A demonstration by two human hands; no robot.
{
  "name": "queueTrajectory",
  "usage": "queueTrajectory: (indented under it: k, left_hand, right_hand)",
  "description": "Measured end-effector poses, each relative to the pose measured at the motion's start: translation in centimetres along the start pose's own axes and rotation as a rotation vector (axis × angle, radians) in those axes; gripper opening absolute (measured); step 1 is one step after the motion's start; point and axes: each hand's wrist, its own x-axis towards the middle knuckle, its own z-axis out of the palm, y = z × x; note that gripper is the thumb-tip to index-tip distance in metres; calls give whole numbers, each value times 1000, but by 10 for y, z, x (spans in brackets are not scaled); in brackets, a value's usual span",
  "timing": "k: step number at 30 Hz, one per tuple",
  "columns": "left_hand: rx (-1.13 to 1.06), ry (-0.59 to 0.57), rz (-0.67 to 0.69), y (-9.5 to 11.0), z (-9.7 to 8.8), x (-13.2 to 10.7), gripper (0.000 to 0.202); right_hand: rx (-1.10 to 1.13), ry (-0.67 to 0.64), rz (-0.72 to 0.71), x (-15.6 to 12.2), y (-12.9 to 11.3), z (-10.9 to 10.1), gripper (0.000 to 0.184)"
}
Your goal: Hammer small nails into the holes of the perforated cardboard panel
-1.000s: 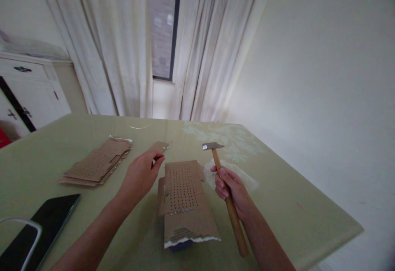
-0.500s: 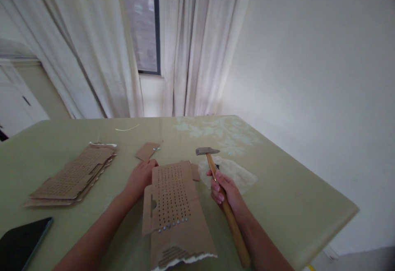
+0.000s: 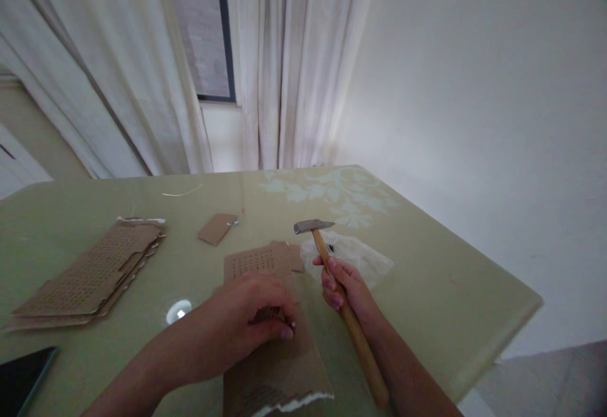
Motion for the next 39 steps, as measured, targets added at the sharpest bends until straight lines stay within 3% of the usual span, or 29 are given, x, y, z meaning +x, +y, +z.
queueTrajectory:
  k: [22, 39]
  left_hand:
    - [6, -1, -91, -7, 8, 8, 9]
    - [36, -1, -62, -7, 5, 7, 8]
  right_hand:
    - [-56, 25, -15, 2, 4, -2, 49]
    - [-76, 11, -28, 2, 2, -2, 49]
